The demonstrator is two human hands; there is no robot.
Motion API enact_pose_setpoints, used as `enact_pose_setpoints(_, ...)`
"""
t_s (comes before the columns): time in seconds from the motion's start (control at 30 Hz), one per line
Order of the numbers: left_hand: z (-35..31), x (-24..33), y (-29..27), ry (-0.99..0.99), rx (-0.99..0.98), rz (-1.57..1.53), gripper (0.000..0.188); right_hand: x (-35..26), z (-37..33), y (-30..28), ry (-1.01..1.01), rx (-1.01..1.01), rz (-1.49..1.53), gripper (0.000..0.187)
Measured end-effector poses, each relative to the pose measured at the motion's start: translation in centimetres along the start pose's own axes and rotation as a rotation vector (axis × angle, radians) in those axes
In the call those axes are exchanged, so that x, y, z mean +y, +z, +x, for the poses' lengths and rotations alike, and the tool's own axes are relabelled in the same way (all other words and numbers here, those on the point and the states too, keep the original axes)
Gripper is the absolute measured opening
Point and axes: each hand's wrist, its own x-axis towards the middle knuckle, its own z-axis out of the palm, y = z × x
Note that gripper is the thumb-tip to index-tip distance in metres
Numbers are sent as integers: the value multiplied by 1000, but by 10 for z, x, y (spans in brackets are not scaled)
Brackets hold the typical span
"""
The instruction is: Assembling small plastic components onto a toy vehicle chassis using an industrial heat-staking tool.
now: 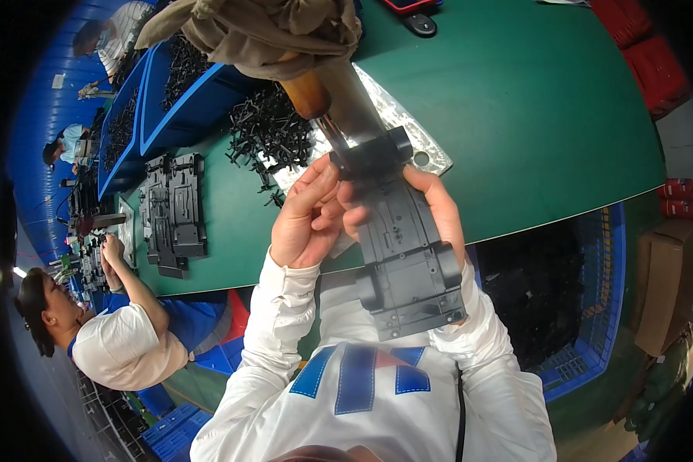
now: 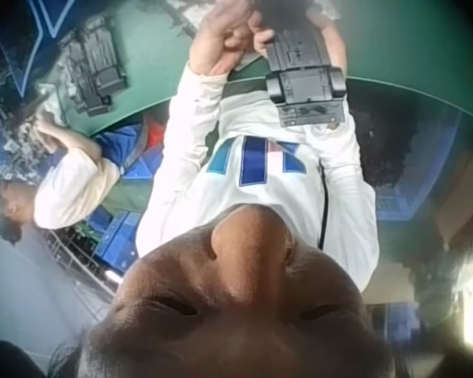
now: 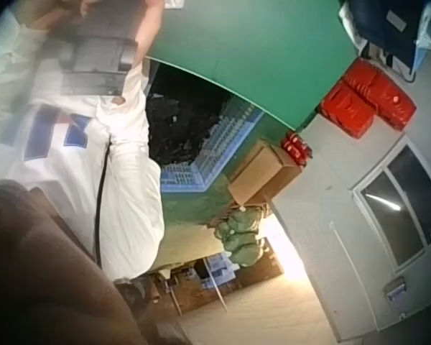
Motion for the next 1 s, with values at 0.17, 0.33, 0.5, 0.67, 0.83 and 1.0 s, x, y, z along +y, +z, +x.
enact_pose_setpoints(0.17, -1, 2, 2, -9, 5, -14, 32, 0, 0, 0, -20, -6, -33, 52)
enact_pose_setpoints(0.33, 0, 2, 1, -19, 5, -14, 35, 1, 2, 0, -28, 10, -9, 51)
enact_pose_setpoints(0.5, 1, 0, -3, -6, -2, -33, 36, 0, -1, -1, -11, 5, -23, 51)
enact_pose_setpoints(0.67, 2, -1, -3, -9, 35, -20, 37, -1, -1, -3, -25, 32, -34, 51)
enact_pose_setpoints(0.83, 2, -1, -3, -13, 22, -19, 36, 1, -1, 2, 0, 21, 30, 52)
enact_pose_setpoints(1.0, 1, -2, -5, -3, 17, -24, 35, 1, 0, 2, -11, 33, 35, 51)
